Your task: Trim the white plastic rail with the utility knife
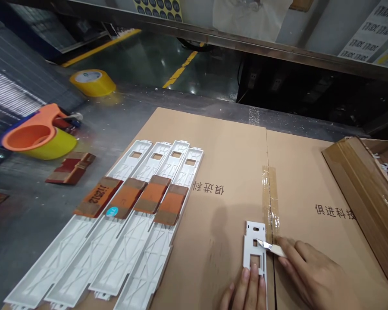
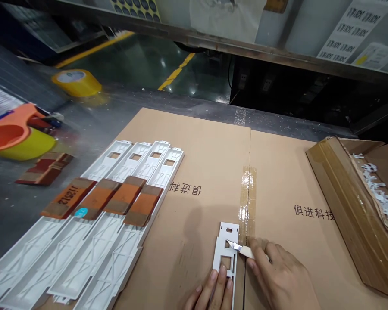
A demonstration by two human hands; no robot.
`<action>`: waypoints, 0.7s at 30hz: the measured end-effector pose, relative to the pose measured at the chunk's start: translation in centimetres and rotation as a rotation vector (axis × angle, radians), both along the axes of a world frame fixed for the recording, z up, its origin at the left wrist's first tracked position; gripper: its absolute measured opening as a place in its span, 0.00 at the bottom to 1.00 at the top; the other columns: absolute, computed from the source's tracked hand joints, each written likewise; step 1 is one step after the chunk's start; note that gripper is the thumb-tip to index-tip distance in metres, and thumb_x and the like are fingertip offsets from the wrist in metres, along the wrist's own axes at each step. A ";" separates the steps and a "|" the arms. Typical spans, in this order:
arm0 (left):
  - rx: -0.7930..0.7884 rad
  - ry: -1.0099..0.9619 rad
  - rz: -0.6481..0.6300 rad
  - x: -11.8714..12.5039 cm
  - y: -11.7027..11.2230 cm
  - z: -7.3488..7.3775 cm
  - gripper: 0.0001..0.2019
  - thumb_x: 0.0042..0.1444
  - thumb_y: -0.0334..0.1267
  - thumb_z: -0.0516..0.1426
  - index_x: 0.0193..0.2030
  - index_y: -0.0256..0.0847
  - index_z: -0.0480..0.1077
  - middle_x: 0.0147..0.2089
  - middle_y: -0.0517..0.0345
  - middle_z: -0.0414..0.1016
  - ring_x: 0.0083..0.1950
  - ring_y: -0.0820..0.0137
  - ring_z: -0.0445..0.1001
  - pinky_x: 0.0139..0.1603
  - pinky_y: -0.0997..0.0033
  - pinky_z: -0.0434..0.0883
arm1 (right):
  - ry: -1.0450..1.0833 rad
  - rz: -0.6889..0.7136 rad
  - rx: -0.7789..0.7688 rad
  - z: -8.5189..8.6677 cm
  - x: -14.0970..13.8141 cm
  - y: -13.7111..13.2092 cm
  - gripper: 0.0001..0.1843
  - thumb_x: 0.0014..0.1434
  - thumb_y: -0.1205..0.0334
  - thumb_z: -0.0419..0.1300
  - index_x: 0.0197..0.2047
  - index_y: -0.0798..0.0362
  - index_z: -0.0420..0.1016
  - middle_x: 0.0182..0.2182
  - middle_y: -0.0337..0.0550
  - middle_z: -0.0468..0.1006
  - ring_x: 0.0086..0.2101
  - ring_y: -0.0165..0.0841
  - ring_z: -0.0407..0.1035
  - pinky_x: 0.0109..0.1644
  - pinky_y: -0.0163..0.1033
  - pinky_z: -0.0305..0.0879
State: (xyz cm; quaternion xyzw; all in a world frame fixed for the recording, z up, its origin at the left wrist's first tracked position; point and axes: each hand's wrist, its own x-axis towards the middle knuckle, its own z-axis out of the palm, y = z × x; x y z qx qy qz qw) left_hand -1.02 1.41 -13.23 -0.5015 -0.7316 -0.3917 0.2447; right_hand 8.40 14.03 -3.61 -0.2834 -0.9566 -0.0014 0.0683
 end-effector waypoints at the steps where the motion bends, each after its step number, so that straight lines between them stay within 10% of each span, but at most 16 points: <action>1: 0.015 -0.006 0.009 0.1 0.1 0.0 0.15 0.60 0.25 0.47 0.32 0.41 0.73 0.35 0.59 0.80 0.61 0.72 0.64 0.64 0.65 0.53 | 0.007 -0.009 -0.023 -0.2 0.1 -0.1 0.17 0.68 0.59 0.41 0.47 0.51 0.69 0.28 0.39 0.75 0.23 0.29 0.71 0.24 0.33 0.70; 8: -0.021 -0.044 -0.006 -0.2 -0.6 0.4 0.12 0.54 0.23 0.53 0.34 0.43 0.73 0.38 0.61 0.80 0.56 0.72 0.68 0.59 0.66 0.58 | 0.004 -0.108 -0.143 -1.2 0.6 -0.3 0.17 0.68 0.56 0.43 0.54 0.50 0.65 0.35 0.43 0.76 0.32 0.30 0.74 0.27 0.31 0.70; 13: -0.140 -0.038 -0.100 -1.1 -2.1 1.1 0.17 0.42 0.19 0.59 0.38 0.43 0.71 0.44 0.61 0.78 0.58 0.54 0.66 0.43 0.64 0.69 | -0.039 -0.359 0.017 -2.5 1.5 0.1 0.21 0.68 0.51 0.40 0.51 0.50 0.68 0.31 0.44 0.71 0.27 0.32 0.70 0.19 0.33 0.61; 21: -0.038 -0.202 -0.302 -0.9 -2.9 2.9 0.19 0.44 0.17 0.56 0.42 0.38 0.69 0.45 0.54 0.77 0.64 0.49 0.57 0.42 0.62 0.78 | 0.105 -0.375 0.098 -3.0 2.5 -0.9 0.20 0.65 0.57 0.47 0.53 0.58 0.68 0.44 0.57 0.72 0.44 0.50 0.64 0.45 0.56 0.64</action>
